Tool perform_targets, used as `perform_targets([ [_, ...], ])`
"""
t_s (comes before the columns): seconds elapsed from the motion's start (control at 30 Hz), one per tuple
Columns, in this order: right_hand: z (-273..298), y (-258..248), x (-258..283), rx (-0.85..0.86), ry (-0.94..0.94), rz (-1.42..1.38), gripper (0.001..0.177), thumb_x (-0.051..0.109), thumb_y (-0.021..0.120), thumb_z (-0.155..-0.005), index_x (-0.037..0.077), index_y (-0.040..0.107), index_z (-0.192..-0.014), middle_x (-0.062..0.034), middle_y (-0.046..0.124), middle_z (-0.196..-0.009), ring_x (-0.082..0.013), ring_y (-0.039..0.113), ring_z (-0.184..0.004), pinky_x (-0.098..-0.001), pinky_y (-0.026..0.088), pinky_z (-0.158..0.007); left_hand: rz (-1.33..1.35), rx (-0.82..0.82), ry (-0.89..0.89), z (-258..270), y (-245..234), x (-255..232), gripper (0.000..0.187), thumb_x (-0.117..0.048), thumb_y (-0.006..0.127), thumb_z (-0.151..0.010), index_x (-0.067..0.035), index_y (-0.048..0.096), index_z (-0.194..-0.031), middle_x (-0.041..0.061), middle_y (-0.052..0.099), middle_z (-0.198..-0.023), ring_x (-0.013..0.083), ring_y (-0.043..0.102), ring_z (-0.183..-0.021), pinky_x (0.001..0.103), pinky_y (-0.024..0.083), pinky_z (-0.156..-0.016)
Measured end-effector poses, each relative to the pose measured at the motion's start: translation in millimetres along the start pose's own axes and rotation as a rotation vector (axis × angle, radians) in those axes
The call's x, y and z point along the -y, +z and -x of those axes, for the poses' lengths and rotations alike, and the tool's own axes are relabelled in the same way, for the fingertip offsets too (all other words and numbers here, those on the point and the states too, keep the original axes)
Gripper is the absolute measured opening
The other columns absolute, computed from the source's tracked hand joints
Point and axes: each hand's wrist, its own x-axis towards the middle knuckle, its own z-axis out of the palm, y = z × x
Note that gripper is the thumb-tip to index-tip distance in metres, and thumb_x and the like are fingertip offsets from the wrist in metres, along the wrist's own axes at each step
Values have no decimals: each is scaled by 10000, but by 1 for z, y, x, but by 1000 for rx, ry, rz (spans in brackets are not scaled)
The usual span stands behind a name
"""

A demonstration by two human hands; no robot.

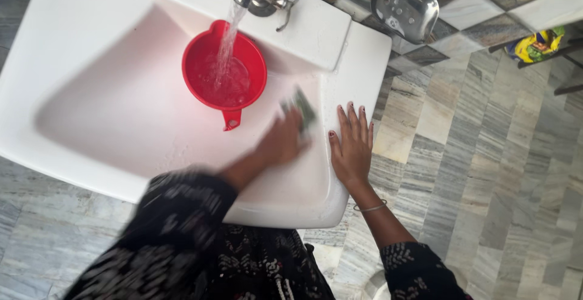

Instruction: The person fills a red plastic jug with water from a tap and pours it over the sink pedestal to wash it. They then use a green scouring pad to scrub the sink basin and the surrounding tiled wall.

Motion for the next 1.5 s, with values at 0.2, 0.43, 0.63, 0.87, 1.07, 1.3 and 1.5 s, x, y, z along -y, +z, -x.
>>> perform_targets([
  [0.2, -4, 1, -2, 3, -16, -9, 574, 357, 458, -1067, 183, 376, -1607, -79, 279, -1702, -305, 163, -1588, -530, 87, -1283, 85, 39, -53, 12, 7, -6, 876, -569, 361, -1004, 49, 140, -1584, 249, 152, -1668, 342, 118, -1570, 582, 99, -1242],
  [0.43, -1, 1, 2, -6, -18, -7, 580, 341, 485, -1061, 182, 377, -1609, -86, 290, -1698, -318, 175, -1589, -534, 105, -1278, 113, 10, 10, 23, 25, -23, 928, -598, 395, -1002, 74, 109, -1575, 289, 95, -1665, 379, 52, -1570, 653, 79, -1202],
  [0.63, -5, 0, 1, -19, -22, -21, 601, 336, 513, -1041, 173, 382, -1604, -98, 301, -1691, -326, 178, -1586, -535, 114, -1275, -128, -3, 34, 8, 40, -9, 988, -631, 405, -1010, 140, 134, -1566, 336, 119, -1655, 445, 119, -1558, 613, 135, -1209],
  [0.87, -7, -2, 6, -23, -22, -18, 571, 334, 490, -1054, 175, 389, -1593, -95, 304, -1687, -305, 177, -1580, -535, 97, -1273, -8, -46, 58, 9, 30, -13, 913, -600, 403, -993, 89, 167, -1544, 306, 146, -1644, 422, 114, -1541, 654, 111, -1176],
  [1.07, -2, 2, 0, -24, -3, -49, 538, 323, 445, -1062, 184, 413, -1581, -80, 324, -1676, -300, 189, -1577, -514, 100, -1278, 117, -81, -38, 1, 24, -29, 889, -564, 401, -1031, 120, 173, -1550, 335, 182, -1629, 427, 146, -1545, 641, 167, -1211],
  [1.3, -3, 0, -2, -46, -16, -87, 510, 292, 432, -1069, 192, 439, -1569, -76, 344, -1678, -299, 205, -1587, -507, 107, -1285, 304, 44, 28, 30, 33, -56, 897, -510, 414, -1021, 111, 46, -1554, 326, 36, -1633, 409, 43, -1553, 617, 101, -1188],
  [1.5, -2, 1, -1, -55, -4, -138, 495, 226, 427, -1064, 190, 463, -1556, -63, 354, -1677, -296, 209, -1592, -514, 101, -1297, 397, -88, -168, -53, 2, -26, 763, -506, 361, -1072, 11, 171, -1601, 214, 191, -1696, 335, 143, -1615, 611, 116, -1305],
])
